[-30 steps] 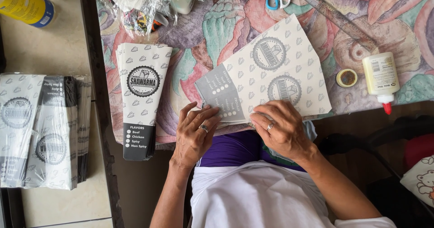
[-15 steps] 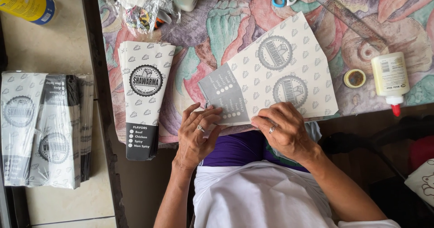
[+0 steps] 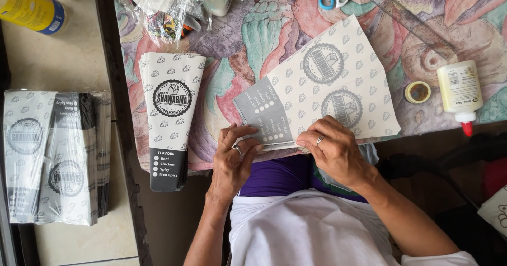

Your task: The person assembles paper shawarma packaging by applying glue from a bottle to the edges, folding the paper into a sleeve shape, and securing it with small circular adhesive stickers. The person handles multiple paper sleeves and a roll of stickers throughout the process.

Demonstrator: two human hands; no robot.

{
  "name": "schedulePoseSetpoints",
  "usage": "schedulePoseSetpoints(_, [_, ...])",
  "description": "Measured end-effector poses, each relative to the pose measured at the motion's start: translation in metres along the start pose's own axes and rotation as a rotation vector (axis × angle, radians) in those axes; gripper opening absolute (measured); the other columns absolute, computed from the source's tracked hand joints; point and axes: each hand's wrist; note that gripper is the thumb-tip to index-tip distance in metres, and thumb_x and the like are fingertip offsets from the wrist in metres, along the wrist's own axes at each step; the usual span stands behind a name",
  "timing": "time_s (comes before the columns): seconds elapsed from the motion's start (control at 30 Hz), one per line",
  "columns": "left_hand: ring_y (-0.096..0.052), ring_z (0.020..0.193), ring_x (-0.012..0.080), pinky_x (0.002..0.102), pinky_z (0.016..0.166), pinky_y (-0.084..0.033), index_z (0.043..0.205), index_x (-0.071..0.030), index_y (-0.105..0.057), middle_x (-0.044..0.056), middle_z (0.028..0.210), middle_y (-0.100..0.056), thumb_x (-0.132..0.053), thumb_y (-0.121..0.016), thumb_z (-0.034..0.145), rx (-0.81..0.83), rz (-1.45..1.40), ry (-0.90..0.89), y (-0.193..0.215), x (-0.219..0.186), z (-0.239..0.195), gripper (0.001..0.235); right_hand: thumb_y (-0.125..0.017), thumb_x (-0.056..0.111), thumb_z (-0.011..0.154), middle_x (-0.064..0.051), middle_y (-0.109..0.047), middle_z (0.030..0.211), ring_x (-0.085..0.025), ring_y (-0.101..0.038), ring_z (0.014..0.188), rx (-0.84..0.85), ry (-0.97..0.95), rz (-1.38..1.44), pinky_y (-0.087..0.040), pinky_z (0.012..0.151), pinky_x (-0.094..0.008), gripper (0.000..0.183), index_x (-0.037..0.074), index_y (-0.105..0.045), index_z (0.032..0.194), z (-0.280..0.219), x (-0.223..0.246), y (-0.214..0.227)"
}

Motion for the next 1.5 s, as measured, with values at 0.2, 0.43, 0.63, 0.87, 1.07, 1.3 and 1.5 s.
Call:
schedulePoseSetpoints(0.2, [-0.071,0.101,0.0357,0.052,0.098,-0.055,0.080,-0.003,-0.073,0.010,0.099,-0.072,-0.008,-0.077,0.090,-0.010,-0.060,0.126,-0.006,-0.001,-0.003,0.012,-0.072,0.010,0.094,-0.004,-0.057,0.069,-0.025,-0.058,0.063,0.041,-0.068,0.125,-0.052,0.060,-0.035,0.011,0.008,-0.074,0.083,0.010,-0.004,0.005])
schedulePoseSetpoints(0.43, [-0.068,0.098,0.0351,0.050,0.097,-0.056,0.079,-0.002,-0.071,0.010,0.097,-0.067,-0.008,-0.077,0.091,0.008,-0.059,0.149,-0.005,0.000,-0.001,0.015,-0.075,0.010,0.091,-0.004,-0.056,0.068,-0.026,-0.060,0.064,0.136,-0.115,0.109,-0.054,0.062,-0.036,0.008,0.011,-0.071,0.085,0.017,-0.006,0.008])
schedulePoseSetpoints(0.63, [-0.067,0.100,0.0350,0.051,0.102,-0.055,0.077,-0.001,-0.070,0.011,0.094,-0.064,-0.007,-0.077,0.090,0.009,-0.095,0.175,-0.007,0.003,-0.003,0.015,-0.075,0.007,0.091,-0.005,-0.055,0.066,-0.027,-0.060,0.062,0.187,-0.124,0.118,-0.053,0.061,-0.038,0.011,0.010,-0.068,0.083,0.023,-0.006,0.012])
schedulePoseSetpoints(0.87, [-0.067,0.101,0.0343,0.052,0.104,-0.054,0.077,-0.001,-0.070,0.010,0.094,-0.062,-0.007,-0.077,0.090,0.001,-0.085,0.196,-0.008,0.001,-0.003,0.016,-0.075,0.008,0.090,-0.004,-0.054,0.065,-0.026,-0.061,0.062,0.231,-0.136,0.121,-0.054,0.061,-0.037,0.012,0.011,-0.067,0.082,0.024,-0.009,0.013])
schedulePoseSetpoints(1.07, [-0.069,0.102,0.0332,0.052,0.104,-0.055,0.076,-0.003,-0.070,0.008,0.094,-0.061,-0.006,-0.079,0.088,-0.022,-0.083,0.221,-0.012,0.003,-0.006,0.016,-0.076,0.007,0.088,-0.003,-0.053,0.065,-0.025,-0.060,0.061,0.244,-0.148,0.094,-0.053,0.060,-0.037,0.014,0.012,-0.065,0.080,0.024,-0.010,0.012])
schedulePoseSetpoints(1.3, [-0.070,0.102,0.0337,0.052,0.106,-0.054,0.077,-0.003,-0.069,0.008,0.095,-0.062,-0.006,-0.079,0.089,-0.088,-0.070,0.241,-0.021,0.002,-0.012,0.015,-0.077,0.007,0.085,-0.002,-0.052,0.065,-0.025,-0.060,0.062,0.265,-0.147,0.040,-0.053,0.060,-0.037,0.017,0.013,-0.063,0.079,0.023,-0.010,0.011])
schedulePoseSetpoints(1.5, [-0.045,0.116,0.0323,0.051,0.111,-0.040,0.094,-0.022,-0.075,0.007,0.119,-0.053,-0.004,-0.065,0.096,-0.156,0.173,0.078,-0.038,0.006,-0.030,0.021,-0.076,0.007,0.085,-0.002,-0.052,0.067,-0.023,-0.060,0.062,0.305,-0.145,0.025,-0.052,0.057,-0.036,0.017,0.013,-0.062,0.080,0.021,-0.014,0.011])
Point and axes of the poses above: each hand's wrist, its own z-axis towards the middle knuckle, its own y-axis out of the back of the hand, x = y × z
